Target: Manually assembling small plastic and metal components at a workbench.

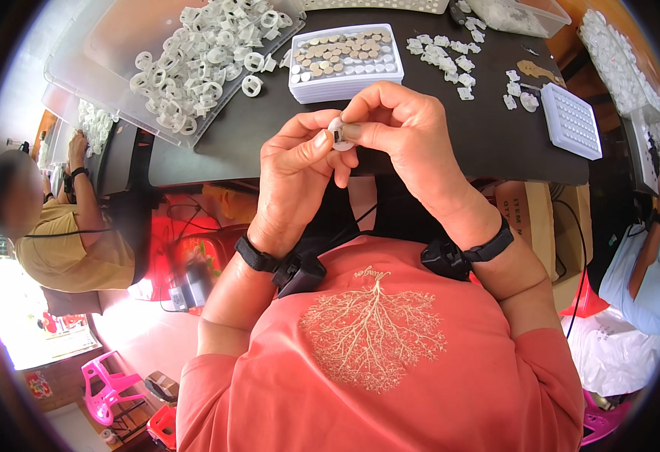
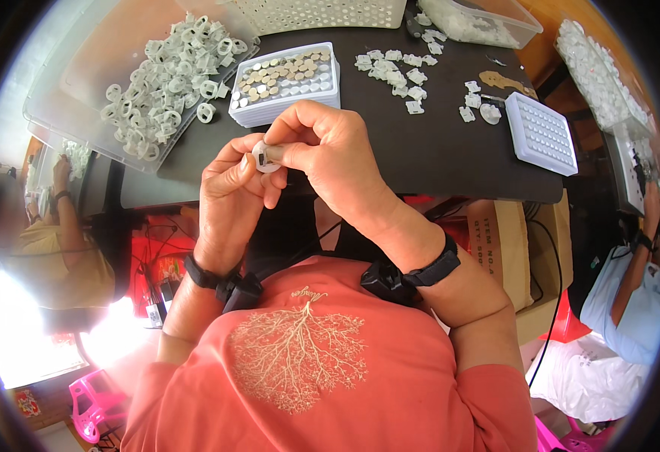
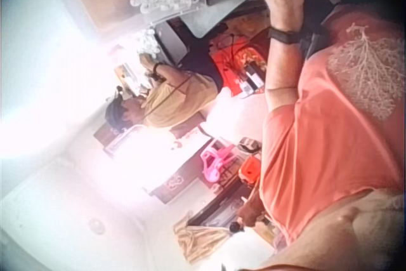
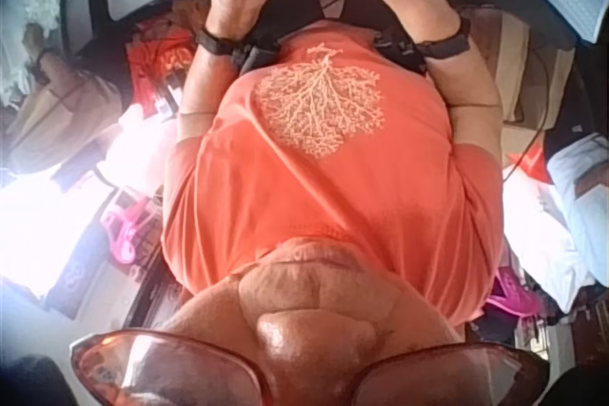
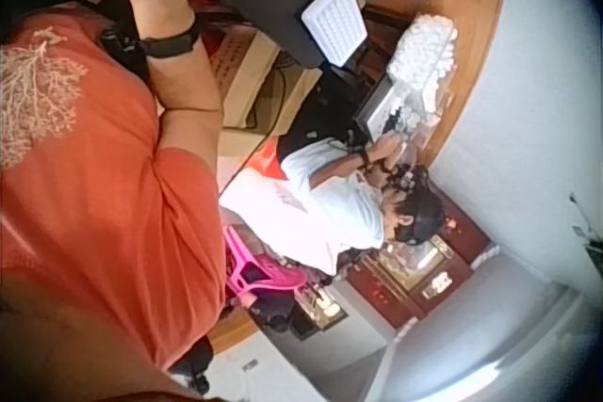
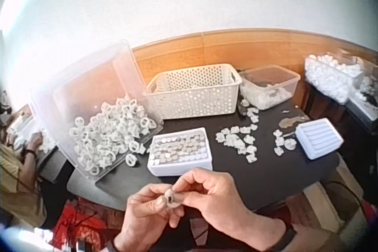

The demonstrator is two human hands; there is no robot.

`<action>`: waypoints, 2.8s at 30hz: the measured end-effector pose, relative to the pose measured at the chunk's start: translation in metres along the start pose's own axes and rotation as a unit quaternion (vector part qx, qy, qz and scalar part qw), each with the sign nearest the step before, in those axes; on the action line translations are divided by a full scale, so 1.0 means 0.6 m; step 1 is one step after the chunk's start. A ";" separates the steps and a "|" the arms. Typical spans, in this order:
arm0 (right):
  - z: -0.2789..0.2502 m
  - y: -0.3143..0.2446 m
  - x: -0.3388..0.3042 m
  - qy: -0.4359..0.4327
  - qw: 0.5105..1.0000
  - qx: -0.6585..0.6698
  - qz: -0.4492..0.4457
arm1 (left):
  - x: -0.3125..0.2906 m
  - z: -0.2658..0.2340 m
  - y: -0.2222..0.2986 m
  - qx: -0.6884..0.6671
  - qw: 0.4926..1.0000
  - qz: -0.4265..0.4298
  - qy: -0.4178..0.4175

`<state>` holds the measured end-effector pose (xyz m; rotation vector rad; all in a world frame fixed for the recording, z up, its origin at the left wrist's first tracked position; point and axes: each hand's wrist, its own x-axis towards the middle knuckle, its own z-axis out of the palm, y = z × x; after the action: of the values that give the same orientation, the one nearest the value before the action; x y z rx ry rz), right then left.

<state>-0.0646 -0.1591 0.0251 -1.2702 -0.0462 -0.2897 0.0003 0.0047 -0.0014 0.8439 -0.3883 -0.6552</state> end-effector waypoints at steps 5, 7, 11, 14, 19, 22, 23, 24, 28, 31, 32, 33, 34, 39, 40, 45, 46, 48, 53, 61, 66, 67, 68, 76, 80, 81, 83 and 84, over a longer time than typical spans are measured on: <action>-0.001 0.015 -0.004 0.023 0.998 -0.047 -0.039 | 0.000 0.013 -0.003 0.022 0.999 0.003 0.028; -0.002 0.014 -0.003 0.027 0.994 -0.090 -0.058 | 0.002 0.009 -0.001 0.023 0.999 -0.001 0.031; -0.011 -0.006 -0.002 0.024 0.998 -0.059 -0.027 | 0.014 0.002 0.000 -0.020 1.000 -0.021 0.005; -0.033 -0.016 -0.009 0.074 0.975 -0.183 -0.099 | 0.011 -0.003 0.000 -0.034 0.999 -0.022 0.003; -0.130 -0.028 -0.029 0.179 0.890 -0.386 -0.165 | 0.010 -0.007 0.003 -0.023 1.000 -0.019 0.003; -0.143 -0.020 -0.035 0.163 0.805 -0.533 -0.200 | 0.011 -0.005 0.004 -0.019 0.999 -0.023 0.010; -0.134 -0.016 -0.036 0.161 0.788 -0.556 -0.209 | 0.011 -0.006 0.003 -0.014 1.000 -0.027 0.009; -0.128 -0.012 -0.034 0.148 0.759 -0.590 -0.234 | 0.011 -0.007 0.004 -0.017 0.999 -0.027 0.006; -0.119 0.012 -0.016 0.126 0.695 -0.654 -0.270 | 0.010 -0.009 0.004 -0.037 0.999 -0.031 -0.007; -0.119 0.018 -0.013 0.107 0.673 -0.682 -0.267 | 0.008 -0.009 0.003 -0.038 0.999 -0.030 -0.007; -0.120 0.018 -0.014 0.093 0.661 -0.697 -0.262 | 0.008 -0.007 0.003 -0.041 0.999 -0.029 -0.008; -0.122 0.019 -0.015 0.092 0.663 -0.695 -0.263 | 0.008 -0.006 0.002 -0.039 0.999 -0.028 -0.006; -0.124 0.017 -0.016 0.087 0.664 -0.696 -0.259 | 0.009 -0.005 0.000 -0.040 0.999 -0.029 -0.007; -0.117 0.014 -0.015 0.096 0.670 -0.690 -0.257 | 0.010 -0.009 -0.001 -0.044 0.999 -0.028 -0.015; -0.115 0.013 -0.014 0.096 0.678 -0.681 -0.260 | 0.009 -0.009 0.000 -0.043 0.999 -0.028 -0.015; -0.095 0.020 -0.005 0.068 0.685 -0.664 -0.292 | 0.008 -0.006 0.003 -0.040 0.999 -0.029 -0.012; -0.094 0.022 -0.005 0.068 0.685 -0.665 -0.291 | 0.008 -0.005 0.004 -0.039 0.999 -0.032 -0.009; -0.094 0.027 -0.007 0.050 0.671 -0.682 -0.288 | 0.008 -0.005 0.004 -0.038 0.999 -0.035 -0.005; -0.094 0.024 -0.009 0.048 0.682 -0.674 -0.282 | 0.006 -0.006 0.002 -0.040 0.999 -0.035 -0.004; -0.075 0.012 -0.020 -0.038 0.754 -0.593 -0.281 | 0.010 -0.005 0.003 -0.029 0.999 -0.036 0.004; -0.077 0.014 -0.020 -0.061 0.724 -0.625 -0.285 | 0.013 -0.004 0.003 -0.026 0.999 -0.033 0.003; -0.077 0.013 -0.019 -0.060 0.722 -0.626 -0.288 | 0.014 -0.005 0.003 -0.029 0.999 -0.034 -0.003; -0.078 0.014 -0.018 -0.060 0.722 -0.626 -0.288 | 0.014 -0.006 0.003 -0.032 0.999 -0.034 -0.010; -0.044 -0.004 -0.014 0.034 0.926 -0.323 -0.191 | 0.012 -0.006 0.002 -0.045 0.998 -0.040 -0.005; -0.008 0.004 -0.004 0.035 0.948 -0.243 -0.201 | 0.011 -0.009 0.001 -0.049 0.998 -0.037 -0.016; -0.005 0.006 -0.003 0.036 0.941 -0.263 -0.211 | 0.011 -0.009 0.001 -0.055 0.998 -0.040 -0.014; 0.000 0.009 0.000 0.034 0.936 -0.270 -0.221 | 0.012 -0.004 0.003 -0.054 0.998 -0.037 -0.006; 0.001 0.012 0.000 0.033 0.932 -0.278 -0.230 | 0.011 -0.003 0.003 -0.054 0.998 -0.035 0.002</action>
<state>-0.0625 -0.1566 0.0185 -1.8073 -0.2175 -0.7917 0.0068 0.0023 -0.0004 0.7592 -0.3178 -0.7335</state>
